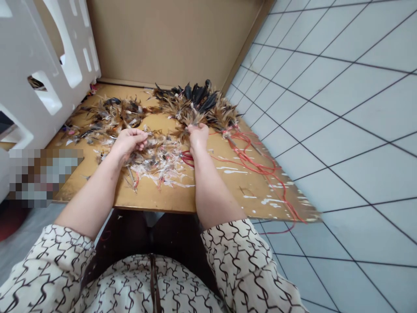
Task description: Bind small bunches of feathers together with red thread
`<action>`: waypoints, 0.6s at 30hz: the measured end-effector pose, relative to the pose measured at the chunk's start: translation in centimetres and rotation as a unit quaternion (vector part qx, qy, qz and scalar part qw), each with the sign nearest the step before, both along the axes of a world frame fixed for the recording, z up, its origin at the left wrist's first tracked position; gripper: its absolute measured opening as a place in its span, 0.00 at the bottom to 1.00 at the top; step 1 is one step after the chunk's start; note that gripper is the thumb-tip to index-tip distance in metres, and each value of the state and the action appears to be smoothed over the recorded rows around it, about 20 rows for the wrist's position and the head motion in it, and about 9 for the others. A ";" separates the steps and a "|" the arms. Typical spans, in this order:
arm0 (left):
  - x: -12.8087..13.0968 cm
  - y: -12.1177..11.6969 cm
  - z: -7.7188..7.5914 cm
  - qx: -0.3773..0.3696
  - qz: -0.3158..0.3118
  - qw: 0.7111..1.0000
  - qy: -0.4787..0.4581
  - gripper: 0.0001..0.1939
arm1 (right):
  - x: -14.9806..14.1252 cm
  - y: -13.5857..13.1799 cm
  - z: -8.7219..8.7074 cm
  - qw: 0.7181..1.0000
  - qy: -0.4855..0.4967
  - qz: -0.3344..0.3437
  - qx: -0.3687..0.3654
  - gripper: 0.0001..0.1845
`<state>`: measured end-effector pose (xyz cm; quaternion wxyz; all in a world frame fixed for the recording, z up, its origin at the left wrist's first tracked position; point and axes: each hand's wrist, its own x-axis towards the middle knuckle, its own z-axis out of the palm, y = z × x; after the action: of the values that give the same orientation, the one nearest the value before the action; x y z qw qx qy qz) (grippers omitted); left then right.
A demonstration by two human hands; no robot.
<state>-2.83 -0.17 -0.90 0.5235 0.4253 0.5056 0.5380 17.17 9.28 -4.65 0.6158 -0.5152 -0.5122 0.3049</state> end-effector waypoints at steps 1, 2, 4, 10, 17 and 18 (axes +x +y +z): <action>0.0 0.0 0.0 0.001 0.003 1.000 0.000 0.10 | -0.3 -0.2 -0.1 0.999 0.012 -0.030 -0.008 0.06; 0.0 0.1 0.0 0.001 0.006 1.000 0.001 0.09 | -0.8 -0.6 0.0 1.000 0.004 -0.016 -0.005 0.06; 0.0 0.1 -0.1 0.001 0.012 1.000 0.005 0.08 | -2.1 -1.9 0.5 0.996 -0.050 0.071 0.007 0.04; 0.3 -0.1 0.2 0.009 0.051 0.998 0.028 0.07 | -4.6 -5.7 2.5 0.918 -0.349 0.188 0.031 0.12; 0.5 0.0 0.0 0.031 0.070 0.995 0.066 0.07 | -4.9 -6.4 2.1 0.812 -0.554 0.183 0.000 0.21; 0.5 0.0 -0.1 0.039 0.066 0.995 0.071 0.06 | -5.0 -6.4 2.0 0.805 -0.564 0.182 -0.004 0.19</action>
<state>-2.33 -0.17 -0.98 0.4327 0.4481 0.5468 0.5594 12.19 2.86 -2.70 0.1490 -0.4962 -0.8525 0.0692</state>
